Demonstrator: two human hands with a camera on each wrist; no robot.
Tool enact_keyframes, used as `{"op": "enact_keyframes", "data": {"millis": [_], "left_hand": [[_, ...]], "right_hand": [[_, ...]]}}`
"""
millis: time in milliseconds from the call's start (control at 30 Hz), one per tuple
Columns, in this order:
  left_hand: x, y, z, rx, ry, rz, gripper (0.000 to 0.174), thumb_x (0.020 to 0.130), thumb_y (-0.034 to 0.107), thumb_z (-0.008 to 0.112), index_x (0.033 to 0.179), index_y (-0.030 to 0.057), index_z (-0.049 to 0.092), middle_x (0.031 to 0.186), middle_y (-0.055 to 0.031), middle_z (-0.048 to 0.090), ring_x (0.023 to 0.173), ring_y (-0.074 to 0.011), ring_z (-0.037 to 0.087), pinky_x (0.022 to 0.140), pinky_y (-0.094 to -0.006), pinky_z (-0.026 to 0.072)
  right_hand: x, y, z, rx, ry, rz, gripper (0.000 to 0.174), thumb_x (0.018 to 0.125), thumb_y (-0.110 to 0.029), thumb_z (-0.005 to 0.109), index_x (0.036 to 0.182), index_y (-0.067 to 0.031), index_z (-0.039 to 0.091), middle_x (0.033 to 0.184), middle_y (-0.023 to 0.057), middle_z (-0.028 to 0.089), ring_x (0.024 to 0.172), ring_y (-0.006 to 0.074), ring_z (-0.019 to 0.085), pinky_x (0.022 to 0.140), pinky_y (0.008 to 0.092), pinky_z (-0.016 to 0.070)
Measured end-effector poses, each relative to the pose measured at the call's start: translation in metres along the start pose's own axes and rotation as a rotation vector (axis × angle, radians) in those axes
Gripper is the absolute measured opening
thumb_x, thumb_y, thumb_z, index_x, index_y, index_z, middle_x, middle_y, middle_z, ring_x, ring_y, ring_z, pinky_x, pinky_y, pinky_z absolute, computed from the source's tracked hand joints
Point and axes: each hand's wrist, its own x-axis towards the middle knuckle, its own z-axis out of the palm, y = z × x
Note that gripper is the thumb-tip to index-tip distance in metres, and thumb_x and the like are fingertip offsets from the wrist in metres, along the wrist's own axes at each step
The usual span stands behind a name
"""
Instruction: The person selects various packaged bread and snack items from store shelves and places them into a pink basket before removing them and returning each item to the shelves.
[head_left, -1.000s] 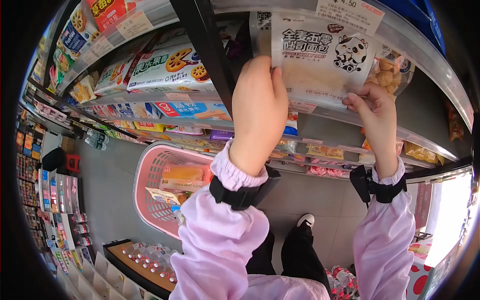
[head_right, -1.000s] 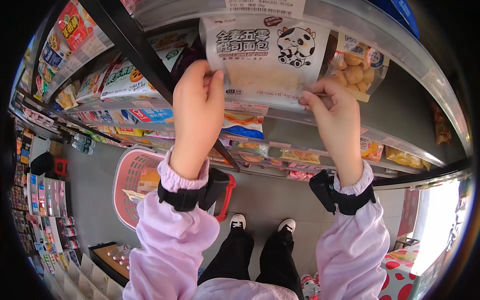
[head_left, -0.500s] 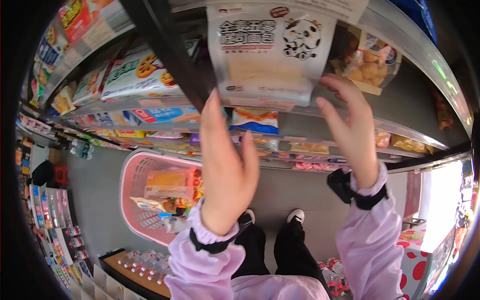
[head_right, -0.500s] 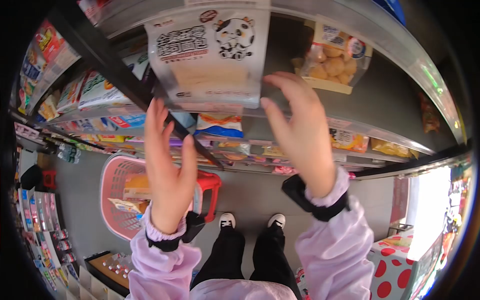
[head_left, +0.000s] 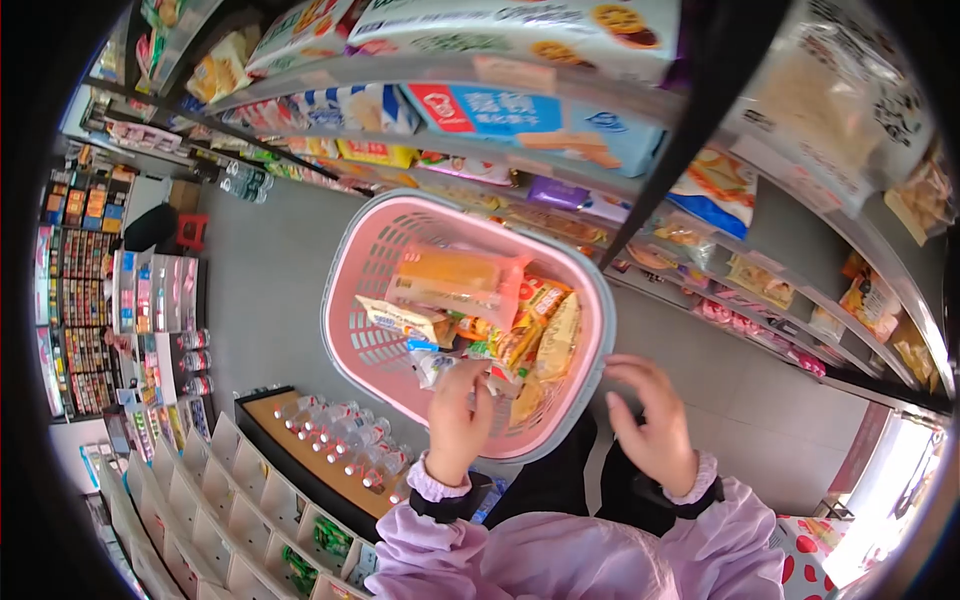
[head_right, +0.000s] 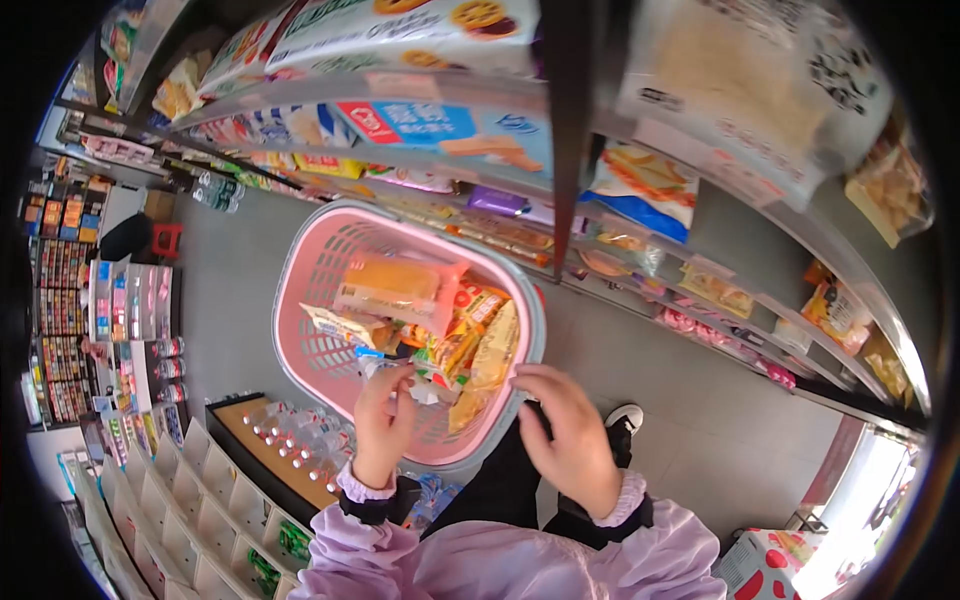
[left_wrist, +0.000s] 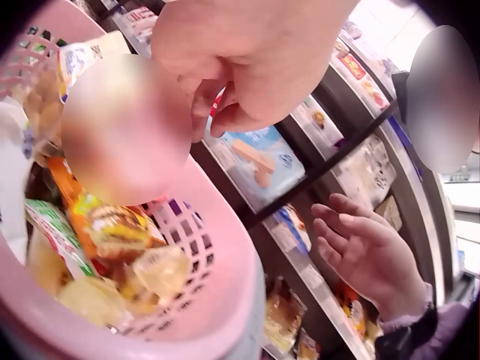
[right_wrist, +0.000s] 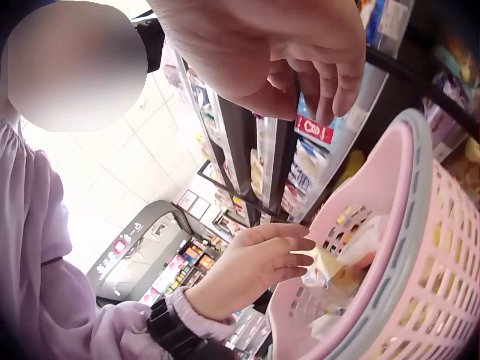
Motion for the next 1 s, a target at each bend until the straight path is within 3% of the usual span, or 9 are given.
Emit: {"op": "enact_keyframes", "data": {"millis": [133,333,433,567,667,800,833,967,1000], "left_hand": [[0.002,-0.046,-0.029,0.036,0.061,-0.194,0.020,0.076,-0.002,0.051,0.095,-0.0007,0.057,0.084,-0.0147,0.059,0.073,-0.0269,0.058,0.065,-0.0332,0.0462],[0.009,-0.093,-0.057,0.048,0.196,-0.382,0.018,0.080,0.003,0.052,0.097,-0.0018,0.057,0.083,-0.0128,0.060,0.066,-0.0188,0.059,0.060,-0.0279,0.0466],[0.011,-0.109,-0.066,0.057,0.217,-0.443,0.019,0.081,0.003,0.053,0.098,-0.0020,0.057,0.083,-0.0125,0.060,0.067,-0.0182,0.059,0.060,-0.0274,0.0468],[0.009,-0.122,-0.076,-0.002,0.227,-0.474,0.023,0.081,0.004,0.053,0.104,-0.0017,0.055,0.088,-0.0110,0.060,0.069,-0.0165,0.058,0.061,-0.0271,0.0470],[0.008,-0.121,-0.080,-0.122,0.307,-0.463,0.032,0.082,0.005,0.054,0.113,-0.0020,0.048,0.101,-0.0108,0.057,0.078,-0.0158,0.057,0.065,-0.0267,0.0468],[0.006,-0.128,-0.080,-0.148,0.437,-0.354,0.046,0.083,0.006,0.055,0.124,-0.0026,0.036,0.119,-0.0126,0.047,0.096,-0.0169,0.052,0.074,-0.0263,0.0454],[0.005,-0.128,-0.082,-0.254,0.416,-0.385,0.047,0.085,0.008,0.054,0.126,-0.0025,0.034,0.124,-0.0135,0.043,0.105,-0.0183,0.048,0.082,-0.0274,0.0427],[0.007,-0.111,-0.091,-0.428,0.304,-0.387,0.040,0.088,0.013,0.051,0.122,-0.0033,0.039,0.120,-0.0127,0.047,0.109,-0.0195,0.046,0.091,-0.0313,0.0383],[0.005,-0.103,-0.094,-0.421,0.244,-0.377,0.039,0.088,0.013,0.051,0.122,-0.0033,0.040,0.119,-0.0125,0.048,0.110,-0.0195,0.045,0.092,-0.0317,0.0376]], "right_hand": [[0.017,-0.005,0.047,0.032,-0.281,0.055,0.024,0.076,-0.004,0.056,0.100,-0.0005,0.053,0.100,0.0142,0.055,0.093,0.0301,0.055,0.079,0.0350,0.0437],[0.065,-0.009,0.118,-0.122,-0.507,0.010,0.026,0.077,-0.013,0.057,0.100,-0.0006,0.053,0.098,0.0157,0.056,0.088,0.0309,0.055,0.074,0.0362,0.0445],[0.094,-0.002,0.166,-0.147,-0.257,-0.141,0.026,0.072,-0.012,0.060,0.095,-0.0023,0.053,0.087,0.0141,0.056,0.080,0.0312,0.055,0.068,0.0386,0.0453],[0.115,0.013,0.204,-0.241,-0.349,-0.073,0.015,0.072,-0.010,0.057,0.085,-0.0019,0.052,0.083,0.0138,0.056,0.079,0.0324,0.055,0.068,0.0400,0.0446],[0.116,0.009,0.208,-0.181,-0.366,-0.071,0.014,0.074,-0.012,0.057,0.084,-0.0021,0.057,0.084,0.0162,0.057,0.078,0.0336,0.055,0.066,0.0406,0.0432],[0.102,-0.009,0.189,-0.015,-0.439,-0.121,0.011,0.076,-0.009,0.052,0.086,-0.0038,0.052,0.083,0.0147,0.056,0.079,0.0329,0.055,0.065,0.0415,0.0439],[0.100,-0.017,0.181,0.051,-0.431,-0.141,0.011,0.077,-0.009,0.052,0.086,-0.0040,0.052,0.083,0.0143,0.056,0.079,0.0329,0.055,0.064,0.0417,0.0439],[0.085,-0.038,0.147,0.277,-0.302,-0.224,0.013,0.077,-0.010,0.058,0.088,-0.0040,0.055,0.081,0.0111,0.057,0.076,0.0291,0.056,0.066,0.0367,0.0447],[0.082,-0.042,0.136,0.348,-0.308,-0.232,0.016,0.080,-0.015,0.053,0.093,-0.0064,0.051,0.083,0.0122,0.055,0.078,0.0323,0.055,0.063,0.0405,0.0436]]}}
